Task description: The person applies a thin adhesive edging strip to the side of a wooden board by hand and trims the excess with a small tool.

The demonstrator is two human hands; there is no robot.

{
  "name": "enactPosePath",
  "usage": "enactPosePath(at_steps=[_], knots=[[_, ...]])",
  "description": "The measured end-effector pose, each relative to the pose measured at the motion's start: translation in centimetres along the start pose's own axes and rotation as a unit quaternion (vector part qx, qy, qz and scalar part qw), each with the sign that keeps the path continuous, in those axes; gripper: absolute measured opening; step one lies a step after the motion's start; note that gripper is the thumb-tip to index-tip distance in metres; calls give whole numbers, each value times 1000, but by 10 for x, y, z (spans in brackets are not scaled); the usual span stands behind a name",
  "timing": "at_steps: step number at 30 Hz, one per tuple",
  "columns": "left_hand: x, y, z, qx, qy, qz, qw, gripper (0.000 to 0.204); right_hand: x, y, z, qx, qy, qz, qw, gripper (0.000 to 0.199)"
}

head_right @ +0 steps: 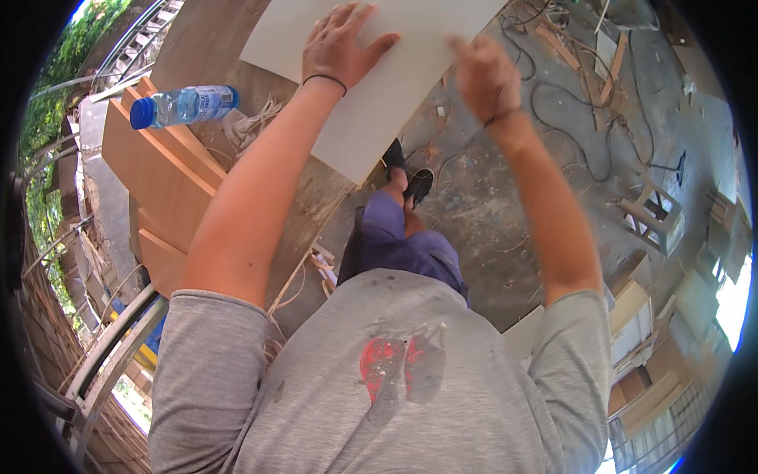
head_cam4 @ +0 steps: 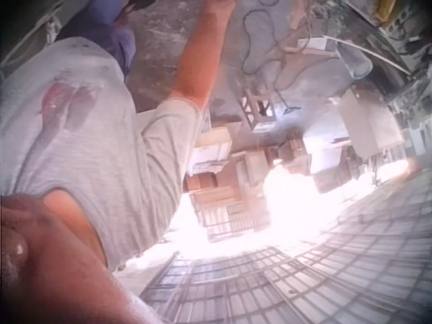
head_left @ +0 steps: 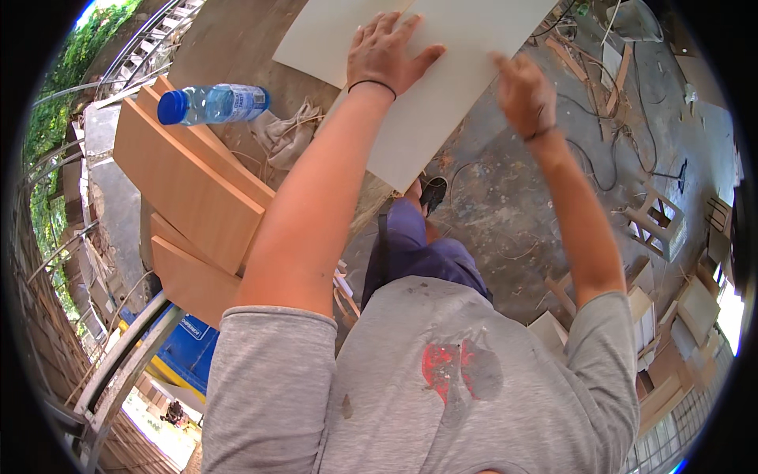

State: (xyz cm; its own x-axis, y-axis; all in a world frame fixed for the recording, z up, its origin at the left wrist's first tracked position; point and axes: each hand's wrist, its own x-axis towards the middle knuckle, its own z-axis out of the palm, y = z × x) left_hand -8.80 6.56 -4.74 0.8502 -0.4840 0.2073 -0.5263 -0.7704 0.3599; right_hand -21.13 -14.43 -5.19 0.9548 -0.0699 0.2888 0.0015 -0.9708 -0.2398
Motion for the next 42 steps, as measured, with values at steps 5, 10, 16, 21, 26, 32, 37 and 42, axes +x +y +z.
enactPosePath(at_steps=[5, 10, 16, 21, 26, 32, 37, 42], knots=[[0, 2, -7, -5, -22, 11, 1000, 60, -124, -174, -15, 233, -180, -29, 955, 22], [2, 4, -10, 3, -10, 18, 1000, 61, -125, -179, -30, 249, -142, -71, 955, 37], [2, 5, -9, 3, -27, 3, 1000, 62, -18, -58, -24, 34, -30, 5, 999, 33], [3, 5, -10, -22, -30, 10, 999, 60, -121, -183, -24, 192, -259, -108, 940, 37], [4, 6, -11, -1, -11, 10, 1000, 60, -104, -160, -38, 143, -133, -26, 980, 43], [0, 3, -1, 0, -5, -8, 1000, 63, -64, -101, -21, 77, -86, -2, 993, 37], [-2, 0, 7, 13, 5, 0, 1000, 67, -146, -204, -23, 251, -213, -133, 935, 41], [0, -1, 5, 17, -4, -8, 1000, 67, -64, -96, -30, 103, -41, 14, 994, 41]])
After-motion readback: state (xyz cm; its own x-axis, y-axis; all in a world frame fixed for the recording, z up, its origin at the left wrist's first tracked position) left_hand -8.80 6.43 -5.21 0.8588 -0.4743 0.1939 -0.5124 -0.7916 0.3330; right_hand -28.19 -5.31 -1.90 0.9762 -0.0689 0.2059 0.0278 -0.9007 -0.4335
